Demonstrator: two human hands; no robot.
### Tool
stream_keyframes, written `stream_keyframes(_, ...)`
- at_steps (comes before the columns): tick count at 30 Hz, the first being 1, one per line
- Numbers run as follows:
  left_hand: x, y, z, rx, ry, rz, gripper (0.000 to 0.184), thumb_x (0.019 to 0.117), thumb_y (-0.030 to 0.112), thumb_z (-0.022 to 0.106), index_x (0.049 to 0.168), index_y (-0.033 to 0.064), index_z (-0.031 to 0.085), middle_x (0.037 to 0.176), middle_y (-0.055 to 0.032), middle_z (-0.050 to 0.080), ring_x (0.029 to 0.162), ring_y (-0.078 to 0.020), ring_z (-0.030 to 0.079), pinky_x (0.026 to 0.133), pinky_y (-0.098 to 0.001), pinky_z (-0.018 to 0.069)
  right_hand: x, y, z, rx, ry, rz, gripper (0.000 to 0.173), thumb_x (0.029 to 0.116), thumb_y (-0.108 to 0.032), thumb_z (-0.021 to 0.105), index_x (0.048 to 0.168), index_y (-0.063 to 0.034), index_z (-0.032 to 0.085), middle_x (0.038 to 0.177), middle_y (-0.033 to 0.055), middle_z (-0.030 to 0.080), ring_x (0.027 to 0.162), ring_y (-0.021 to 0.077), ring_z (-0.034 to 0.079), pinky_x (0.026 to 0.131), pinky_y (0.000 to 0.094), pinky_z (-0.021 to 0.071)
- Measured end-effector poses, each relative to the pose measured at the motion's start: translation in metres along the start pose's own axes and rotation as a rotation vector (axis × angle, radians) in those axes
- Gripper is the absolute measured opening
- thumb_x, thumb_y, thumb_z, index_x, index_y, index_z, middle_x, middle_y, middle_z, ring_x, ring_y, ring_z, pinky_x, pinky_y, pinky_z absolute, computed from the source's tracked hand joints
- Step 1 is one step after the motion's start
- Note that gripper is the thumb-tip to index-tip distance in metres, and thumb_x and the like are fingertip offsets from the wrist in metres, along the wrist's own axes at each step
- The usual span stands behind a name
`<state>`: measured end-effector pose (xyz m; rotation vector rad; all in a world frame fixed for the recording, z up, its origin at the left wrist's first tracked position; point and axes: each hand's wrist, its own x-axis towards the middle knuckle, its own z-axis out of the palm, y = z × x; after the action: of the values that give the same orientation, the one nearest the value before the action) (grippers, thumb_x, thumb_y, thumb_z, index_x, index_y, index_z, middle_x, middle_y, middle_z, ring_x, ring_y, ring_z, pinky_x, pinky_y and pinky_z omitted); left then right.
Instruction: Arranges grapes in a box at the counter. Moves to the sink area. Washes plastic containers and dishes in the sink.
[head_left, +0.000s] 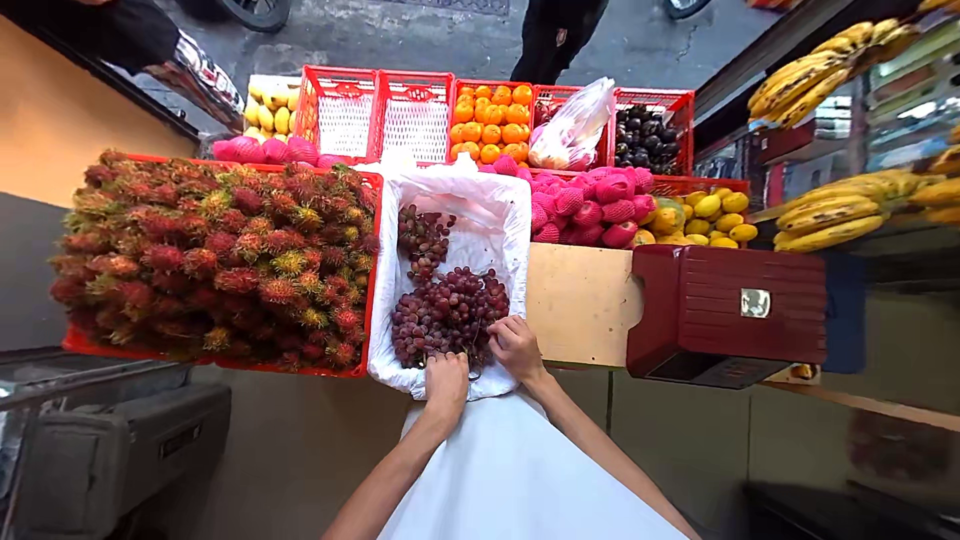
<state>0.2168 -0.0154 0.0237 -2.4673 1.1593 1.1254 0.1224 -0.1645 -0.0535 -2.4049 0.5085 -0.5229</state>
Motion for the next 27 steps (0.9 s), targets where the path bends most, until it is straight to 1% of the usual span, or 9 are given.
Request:
stream_keyframes(3, -0.003, 0.011, -0.008, 0.002, -0.029, -0.078, 0.037, 0.1032, 0.002, 0.039, 0.135, -0.0019, 0.057, 0.125, -0.0260, 0.064, 0.114, -0.0431, 0.063, 0.094, -0.0556, 0.0499, 0.029, -0.009, -0.015, 0.205, -0.036, 0.198, 0.016, 0.0904, -0.011, 0.062, 0.096, -0.0042, 0.076, 0.095, 0.0085, 0.073, 0.086, 0.0151, 0.070, 0.078, 0.0320, 0.0607)
stream_keyframes(6, -0.003, 0.014, -0.009, -0.001, -0.018, -0.114, 0.034, 0.1040, 0.002, 0.036, 0.128, -0.0046, 0.059, 0.116, -0.0244, 0.068, 0.106, -0.0396, 0.067, 0.088, -0.0517, 0.0519, 0.094, -0.014, -0.022, 0.207, -0.174, 0.306, 0.019, 0.0949, -0.011, 0.061, 0.105, -0.0031, 0.075, 0.104, 0.0125, 0.073, 0.093, 0.0230, 0.071, 0.085, 0.0441, 0.0583)
stream_keyframes(9, -0.003, 0.013, 0.002, -0.008, 0.070, -0.083, 0.030, 0.1026, 0.002, 0.039, 0.120, -0.0062, 0.063, 0.107, -0.0224, 0.071, 0.101, -0.0369, 0.070, 0.086, -0.0498, 0.0527, 0.172, -0.029, 0.000, 0.098, -0.353, 0.226, 0.020, 0.1001, -0.013, 0.059, 0.113, -0.0061, 0.072, 0.108, 0.0150, 0.072, 0.098, 0.0309, 0.070, 0.087, 0.0545, 0.0563)
stream_keyframes(13, 0.003, -0.001, 0.022, -0.043, 0.199, 0.009, 0.029, 0.1022, 0.006, 0.043, 0.119, -0.0030, 0.065, 0.105, -0.0190, 0.072, 0.098, -0.0336, 0.071, 0.086, -0.0473, 0.0539, 0.255, -0.044, 0.070, -0.168, -0.543, 0.034, 0.029, 0.0981, -0.023, 0.060, 0.124, -0.0168, 0.071, 0.117, 0.0125, 0.071, 0.105, 0.0349, 0.069, 0.085, 0.0595, 0.0548)
stream_keyframes(16, 0.015, -0.016, 0.059, 0.039, 0.743, 0.088, 0.022, 0.0970, 0.018, 0.056, 0.093, 0.0080, 0.074, 0.073, -0.0065, 0.071, 0.066, -0.0220, 0.070, 0.060, -0.0367, 0.0552, 0.277, -0.046, 0.108, -0.302, -0.528, -0.144, 0.023, 0.0948, -0.023, 0.065, 0.114, -0.0144, 0.075, 0.113, 0.0146, 0.072, 0.106, 0.0370, 0.069, 0.083, 0.0605, 0.0549)
stream_keyframes(18, 0.021, -0.023, 0.068, 0.071, 0.933, 0.110, 0.023, 0.0964, 0.023, 0.057, 0.088, 0.0116, 0.075, 0.067, -0.0025, 0.066, 0.060, -0.0178, 0.065, 0.054, -0.0329, 0.0514, 0.286, -0.043, 0.111, -0.327, -0.532, -0.232, 0.020, 0.0947, -0.022, 0.066, 0.108, -0.0121, 0.076, 0.114, 0.0146, 0.071, 0.109, 0.0370, 0.067, 0.086, 0.0601, 0.0545)
stream_keyframes(21, 0.020, -0.023, 0.072, 0.035, 0.962, 0.114, 0.025, 0.0977, 0.025, 0.056, 0.090, 0.0113, 0.075, 0.066, -0.0031, 0.065, 0.058, -0.0187, 0.065, 0.053, -0.0329, 0.0507, 0.283, -0.024, 0.099, -0.239, -0.425, -0.239, 0.019, 0.0965, -0.019, 0.065, 0.106, -0.0069, 0.076, 0.112, 0.0157, 0.072, 0.110, 0.0355, 0.069, 0.092, 0.0568, 0.0555)
stream_keyframes(25, 0.023, -0.020, 0.073, -0.002, 0.975, 0.109, 0.025, 0.0971, 0.025, 0.057, 0.090, 0.0100, 0.075, 0.065, -0.0042, 0.065, 0.057, -0.0197, 0.064, 0.052, -0.0340, 0.0501, 0.269, 0.008, 0.053, 0.063, -0.160, 0.041, 0.021, 0.0939, -0.021, 0.073, 0.102, -0.0027, 0.077, 0.103, 0.0164, 0.072, 0.097, 0.0279, 0.071, 0.089, 0.0450, 0.0581)
stream_keyframes(27, 0.021, -0.018, 0.070, -0.018, 0.925, 0.098, 0.024, 0.0965, 0.024, 0.057, 0.092, 0.0091, 0.076, 0.066, -0.0054, 0.066, 0.058, -0.0211, 0.066, 0.054, -0.0358, 0.0518, 0.255, 0.013, 0.028, 0.150, -0.087, 0.148, 0.022, 0.0902, -0.022, 0.078, 0.099, -0.0018, 0.076, 0.107, 0.0179, 0.068, 0.097, 0.0270, 0.068, 0.087, 0.0414, 0.0575)
